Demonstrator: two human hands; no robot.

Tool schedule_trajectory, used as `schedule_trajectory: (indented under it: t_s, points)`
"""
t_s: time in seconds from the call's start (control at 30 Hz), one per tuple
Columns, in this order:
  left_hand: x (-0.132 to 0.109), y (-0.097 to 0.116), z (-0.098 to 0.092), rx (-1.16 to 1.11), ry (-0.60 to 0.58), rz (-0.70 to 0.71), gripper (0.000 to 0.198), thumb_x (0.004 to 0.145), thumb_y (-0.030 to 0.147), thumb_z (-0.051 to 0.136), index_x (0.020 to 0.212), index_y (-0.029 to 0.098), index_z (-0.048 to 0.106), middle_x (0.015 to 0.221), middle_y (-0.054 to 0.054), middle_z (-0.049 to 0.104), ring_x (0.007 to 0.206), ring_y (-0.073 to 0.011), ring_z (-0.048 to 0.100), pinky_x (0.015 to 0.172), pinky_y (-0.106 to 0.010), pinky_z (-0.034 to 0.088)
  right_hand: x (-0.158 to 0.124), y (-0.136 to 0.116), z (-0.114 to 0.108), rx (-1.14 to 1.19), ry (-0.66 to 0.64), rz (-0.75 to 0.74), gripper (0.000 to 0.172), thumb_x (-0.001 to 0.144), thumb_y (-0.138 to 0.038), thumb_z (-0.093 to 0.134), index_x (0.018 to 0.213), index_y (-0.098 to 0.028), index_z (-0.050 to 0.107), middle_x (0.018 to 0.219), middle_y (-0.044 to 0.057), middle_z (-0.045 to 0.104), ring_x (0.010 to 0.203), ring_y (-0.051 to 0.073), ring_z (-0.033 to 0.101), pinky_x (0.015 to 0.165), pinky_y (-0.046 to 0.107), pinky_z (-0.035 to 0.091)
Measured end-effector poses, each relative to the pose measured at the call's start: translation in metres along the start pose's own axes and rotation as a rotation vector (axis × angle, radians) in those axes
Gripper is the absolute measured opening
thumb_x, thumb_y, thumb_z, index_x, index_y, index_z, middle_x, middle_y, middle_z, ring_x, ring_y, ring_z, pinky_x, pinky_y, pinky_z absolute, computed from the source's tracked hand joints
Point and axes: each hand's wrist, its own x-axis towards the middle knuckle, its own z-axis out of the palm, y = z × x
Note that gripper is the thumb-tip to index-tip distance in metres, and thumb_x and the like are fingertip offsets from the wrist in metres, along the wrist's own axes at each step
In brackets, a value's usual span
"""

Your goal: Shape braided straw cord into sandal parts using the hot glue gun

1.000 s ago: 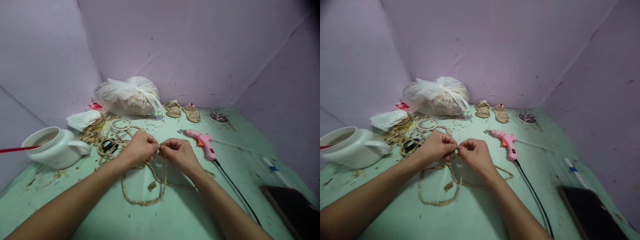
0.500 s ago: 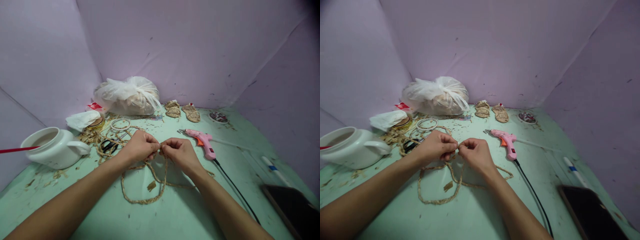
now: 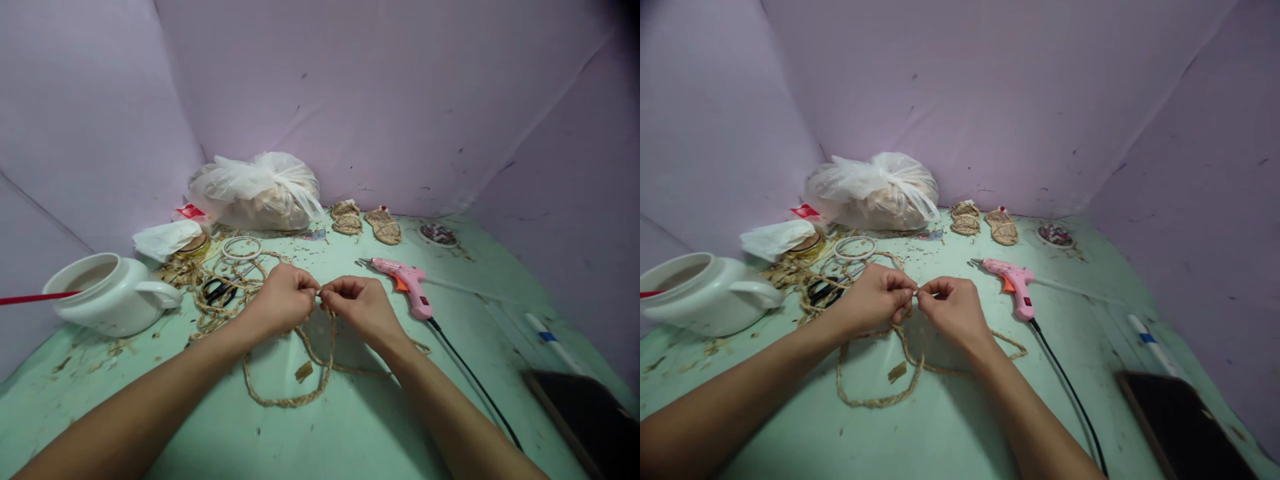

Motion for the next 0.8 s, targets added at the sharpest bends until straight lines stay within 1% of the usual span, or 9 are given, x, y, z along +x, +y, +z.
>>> schedule_trajectory:
  t_s: [0.13,0.27,0.37,0.47,0.57,0.67,0.8]
  points:
    - [0.0005,0.0001,-0.0006,-0.041,0.007,-0.026,0.019,0.062,0.010,0.046,0.069,0.013,0.063,0.042,0.002,0.053,0.035,-0.0084,0.045,0.037,-0.019,0.035,0.0008,0.0005,-0.0010,0.039,0.014,0.013,0.012,0.062,-0.023,0.059,0.059,-0.013,0.064,0.054,0.001,0.060,0.049,0.010,0.049,0.047,0.022,0.035]
    - [-0.0007,0.0034,-0.0028,-0.052,0.029,-0.038,0.015,0.064,0.016,0.051,0.069,0.012,0.065,0.044,0.001,0.054,0.037,-0.0102,0.048,0.036,-0.019,0.036,0.0015,0.0021,-0.0032,0.113,0.017,0.030,0.011,0.061,-0.023,0.061,0.059,-0.013,0.064,0.055,0.002,0.062,0.050,0.011,0.052,0.048,0.022,0.037]
    - [-0.0009,0.0047,-0.0035,-0.007,0.049,0.023,0.013,0.064,0.019,0.053,0.064,0.012,0.064,0.042,0.002,0.052,0.037,-0.0100,0.048,0.037,-0.019,0.036,0.0010,0.0024,-0.0033,0.099,-0.009,0.002,0.010,0.062,-0.021,0.059,0.059,-0.013,0.063,0.054,0.001,0.061,0.050,0.010,0.051,0.048,0.021,0.037]
    - [0.0000,0.0040,-0.0043,0.073,0.075,0.087,0.012,0.064,0.017,0.053,0.061,0.012,0.064,0.045,0.001,0.055,0.040,-0.0093,0.049,0.040,-0.019,0.036,0.0003,0.0023,-0.0021,0.096,-0.034,-0.061,0.007,0.060,-0.020,0.059,0.061,-0.014,0.062,0.057,0.001,0.060,0.052,0.011,0.053,0.050,0.022,0.040]
    - [0.0009,0.0026,-0.0046,0.159,0.092,0.123,0.013,0.063,0.015,0.053,0.060,0.012,0.065,0.045,0.001,0.057,0.042,-0.0090,0.049,0.042,-0.019,0.036,-0.0003,0.0028,-0.0014,0.058,-0.043,-0.092,0.008,0.062,-0.022,0.059,0.063,-0.014,0.062,0.059,0.002,0.062,0.054,0.012,0.055,0.052,0.023,0.041]
    - [0.0006,0.0019,-0.0043,0.219,0.105,0.159,0.016,0.062,0.013,0.051,0.061,0.012,0.067,0.049,0.000,0.060,0.046,-0.0092,0.050,0.044,-0.019,0.036,-0.0002,0.0040,-0.0012,-0.023,-0.022,-0.098,0.013,0.065,-0.025,0.057,0.063,-0.014,0.063,0.061,0.003,0.064,0.054,0.013,0.055,0.051,0.023,0.041]
    - [-0.0014,0.0024,-0.0042,0.276,0.113,0.184,0.020,0.060,0.012,0.049,0.062,0.012,0.069,0.052,-0.001,0.062,0.050,-0.0106,0.051,0.045,-0.020,0.035,0.0000,0.0044,0.0000,-0.012,0.002,-0.111,0.012,0.064,-0.023,0.057,0.065,-0.014,0.064,0.061,0.004,0.064,0.056,0.014,0.057,0.052,0.024,0.043]
